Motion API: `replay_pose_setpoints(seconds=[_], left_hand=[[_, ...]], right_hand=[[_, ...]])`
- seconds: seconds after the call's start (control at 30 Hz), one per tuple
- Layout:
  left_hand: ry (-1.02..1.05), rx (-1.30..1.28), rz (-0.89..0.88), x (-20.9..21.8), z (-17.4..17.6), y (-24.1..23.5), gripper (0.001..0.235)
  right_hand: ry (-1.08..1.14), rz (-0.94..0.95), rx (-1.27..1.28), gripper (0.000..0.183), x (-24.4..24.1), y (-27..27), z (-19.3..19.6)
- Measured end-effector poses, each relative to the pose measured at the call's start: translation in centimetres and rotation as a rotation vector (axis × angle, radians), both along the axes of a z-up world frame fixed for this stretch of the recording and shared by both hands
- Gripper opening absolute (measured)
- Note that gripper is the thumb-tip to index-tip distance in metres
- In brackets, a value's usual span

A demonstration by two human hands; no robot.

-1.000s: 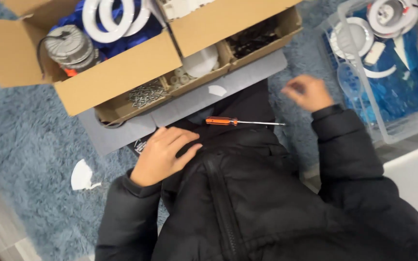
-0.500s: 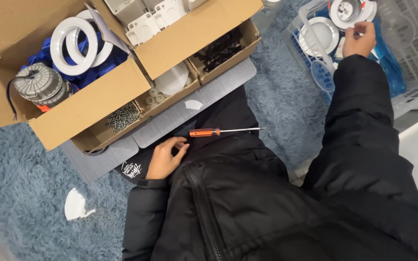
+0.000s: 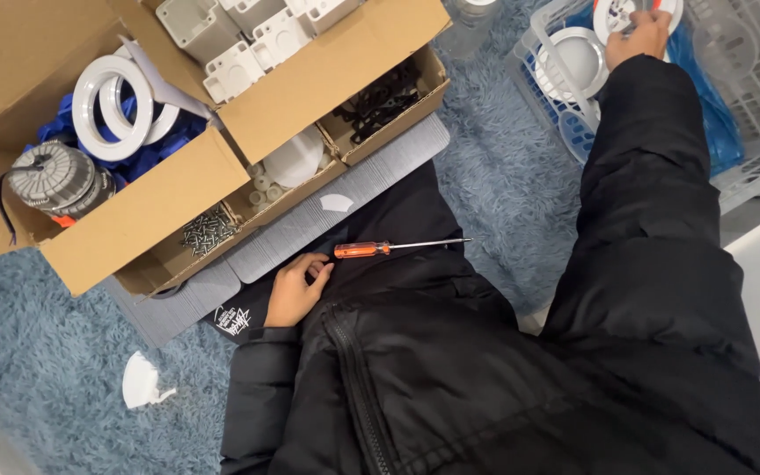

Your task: Disassembling LED light fixtures by removing outer rings and using a screwdriver to separate internal components.

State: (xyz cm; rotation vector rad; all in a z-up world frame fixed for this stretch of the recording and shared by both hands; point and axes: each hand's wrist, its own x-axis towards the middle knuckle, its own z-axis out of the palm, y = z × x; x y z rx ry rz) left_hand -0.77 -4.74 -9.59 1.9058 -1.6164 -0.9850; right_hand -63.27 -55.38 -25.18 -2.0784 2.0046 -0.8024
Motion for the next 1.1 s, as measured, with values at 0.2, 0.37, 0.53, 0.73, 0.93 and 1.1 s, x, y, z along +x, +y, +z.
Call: replay_pose_setpoints(seconds=[0.2, 0.37, 0.53, 0.73, 0.93, 1.1], left_hand=[[-0.067, 0.039, -0.005, 0.0, -0.3, 0.0, 0.019], [-0.065, 0.059, 0.000, 0.2, -0.4, -0.3, 0.019], [-0.077, 0.093, 0.004, 0.3, -0.9, -0.1, 0.020], [-0.086, 0.100, -0.006, 0.3, -0.7, -0.1, 0.018], [-0.107, 0.115, -0.018, 0.2, -0.8, -0.5, 0.019], [-0.147, 0.121, -0.030, 0.3, -1.2, -0.5, 0.019]], right_hand=[[0.105, -0.027, 0.276, 0.051, 1.9, 3.3, 3.6], [0.103, 0.034, 0.034, 0.059, 0.3, 3.0, 1.9], [0.080, 0.023, -0.026, 0.051, -2.0, 3.4, 0.7], [0.014, 0.089, -0.161, 0.046, -6.0, 7.2, 3.1], [0.053, -0.311, 0.072, 0.045, -12.3, 11.9, 1.1], [-0.094, -0.623, 0.469, 0.043, -10.8, 13.6, 1.6]])
